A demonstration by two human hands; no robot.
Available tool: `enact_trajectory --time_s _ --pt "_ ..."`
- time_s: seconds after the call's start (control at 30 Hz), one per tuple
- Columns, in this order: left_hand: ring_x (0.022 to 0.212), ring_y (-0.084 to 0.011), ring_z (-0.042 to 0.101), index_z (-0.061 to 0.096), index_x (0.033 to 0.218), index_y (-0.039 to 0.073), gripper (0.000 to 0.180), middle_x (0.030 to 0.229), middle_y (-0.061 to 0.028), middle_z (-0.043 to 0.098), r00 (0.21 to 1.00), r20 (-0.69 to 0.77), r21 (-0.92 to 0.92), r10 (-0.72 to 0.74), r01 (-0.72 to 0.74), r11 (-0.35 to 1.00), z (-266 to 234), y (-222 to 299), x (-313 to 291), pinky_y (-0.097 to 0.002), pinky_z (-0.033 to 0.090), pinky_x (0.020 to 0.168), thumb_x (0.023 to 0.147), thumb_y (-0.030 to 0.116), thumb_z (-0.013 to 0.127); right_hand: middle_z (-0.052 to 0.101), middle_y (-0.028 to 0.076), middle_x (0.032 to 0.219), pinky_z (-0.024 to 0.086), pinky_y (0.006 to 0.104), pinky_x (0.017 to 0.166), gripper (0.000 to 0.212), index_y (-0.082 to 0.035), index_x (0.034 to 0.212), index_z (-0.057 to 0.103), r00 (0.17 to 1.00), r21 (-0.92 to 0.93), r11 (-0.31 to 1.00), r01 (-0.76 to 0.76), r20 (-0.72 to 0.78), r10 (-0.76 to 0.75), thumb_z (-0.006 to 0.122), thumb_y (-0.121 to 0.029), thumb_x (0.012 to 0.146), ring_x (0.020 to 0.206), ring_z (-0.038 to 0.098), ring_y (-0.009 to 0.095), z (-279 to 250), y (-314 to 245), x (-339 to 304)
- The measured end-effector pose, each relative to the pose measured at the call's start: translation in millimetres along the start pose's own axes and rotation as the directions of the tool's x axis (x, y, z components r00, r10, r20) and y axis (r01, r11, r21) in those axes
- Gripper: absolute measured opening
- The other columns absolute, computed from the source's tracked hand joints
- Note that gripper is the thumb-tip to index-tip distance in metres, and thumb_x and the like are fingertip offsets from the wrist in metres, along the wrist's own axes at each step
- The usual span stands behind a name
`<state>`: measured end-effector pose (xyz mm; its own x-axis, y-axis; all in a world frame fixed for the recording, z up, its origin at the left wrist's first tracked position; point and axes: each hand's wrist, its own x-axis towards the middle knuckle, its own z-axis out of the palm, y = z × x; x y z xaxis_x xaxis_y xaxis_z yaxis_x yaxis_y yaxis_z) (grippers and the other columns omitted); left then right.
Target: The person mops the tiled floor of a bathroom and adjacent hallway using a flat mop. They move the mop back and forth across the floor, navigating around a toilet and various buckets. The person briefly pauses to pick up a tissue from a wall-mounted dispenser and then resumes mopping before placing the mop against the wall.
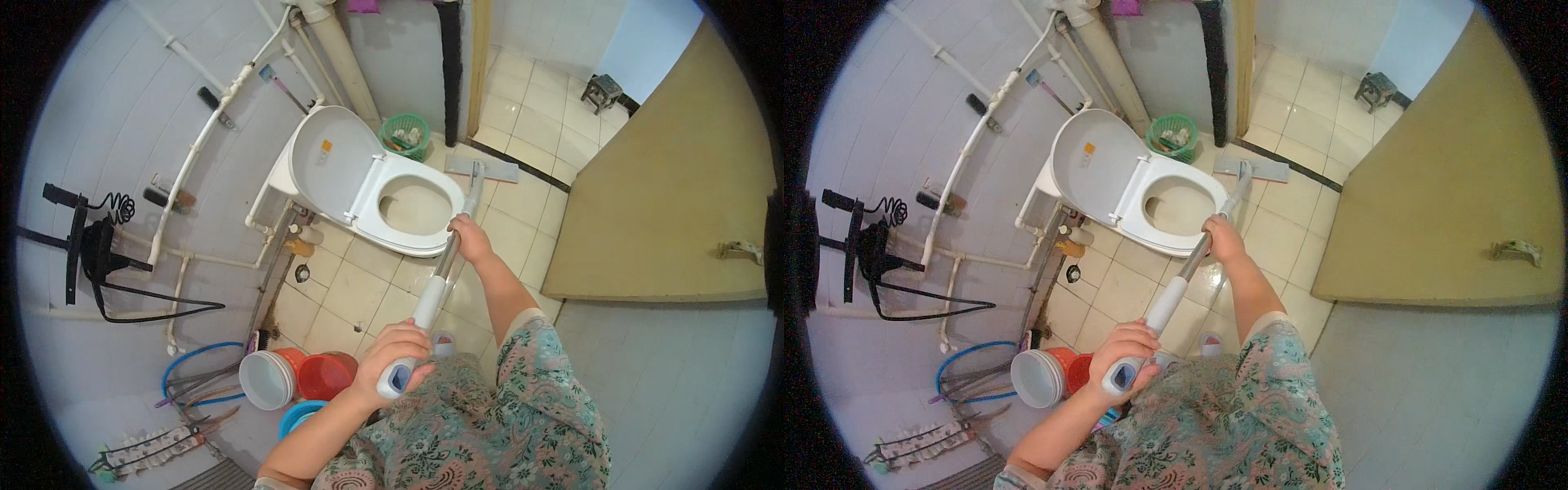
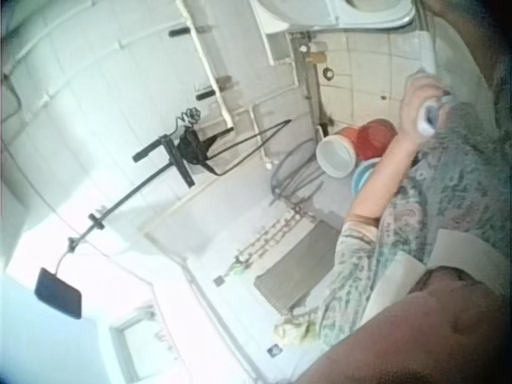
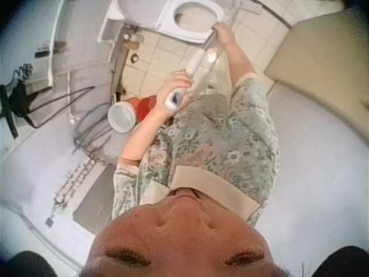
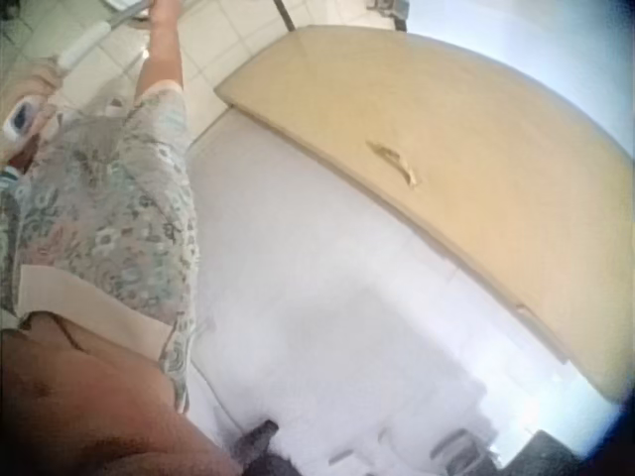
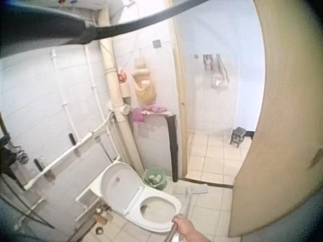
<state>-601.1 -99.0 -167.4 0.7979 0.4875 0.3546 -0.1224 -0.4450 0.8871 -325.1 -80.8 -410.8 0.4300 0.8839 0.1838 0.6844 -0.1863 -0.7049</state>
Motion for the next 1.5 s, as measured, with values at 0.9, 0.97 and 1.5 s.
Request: enact_trajectory --time_s 0.9,0.97,1.5 --pt "0.069 -0.0115 0.065 0.060 0.068 0.016 0.015 0.072 0.0010 0.066 0.917 0.330 0.177 -0.225 0.174 0.969 -227 202 -71 -0.0296 0.050 0.079 0.065 0.026 0.071 0.053 0.005 0.074 0.038 0.0350 0.072 0.016 -0.008 0.076 0.053 0.907 0.556 0.822 0.126 0.272 -0.323 0.064 -0.010 0.064 0.075 0.051 0.025 59 -232 -163" --pt "0.071 -0.0116 0.065 0.061 0.070 0.017 0.016 0.075 0.0017 0.066 0.872 0.431 0.215 -0.232 0.150 0.965 -250 212 -80 -0.0294 0.049 0.081 0.066 0.027 0.072 0.052 0.005 0.075 0.038 0.0352 0.073 0.016 -0.008 0.077 0.053 0.883 0.611 0.782 0.123 0.292 -0.367 0.063 -0.008 0.065 0.076 0.051 0.025 75 -254 -163" --pt "0.084 -0.0162 0.057 0.051 0.088 0.002 0.021 0.086 -0.0075 0.061 0.967 -0.207 0.116 0.150 -0.128 0.985 -259 157 6 -0.0291 0.043 0.084 0.086 0.023 0.049 0.060 0.005 0.085 0.043 0.0282 0.078 0.035 -0.005 0.099 0.053 0.877 0.573 0.804 0.160 0.292 -0.382 0.070 -0.016 0.070 0.084 0.057 0.013 13 -356 -40"
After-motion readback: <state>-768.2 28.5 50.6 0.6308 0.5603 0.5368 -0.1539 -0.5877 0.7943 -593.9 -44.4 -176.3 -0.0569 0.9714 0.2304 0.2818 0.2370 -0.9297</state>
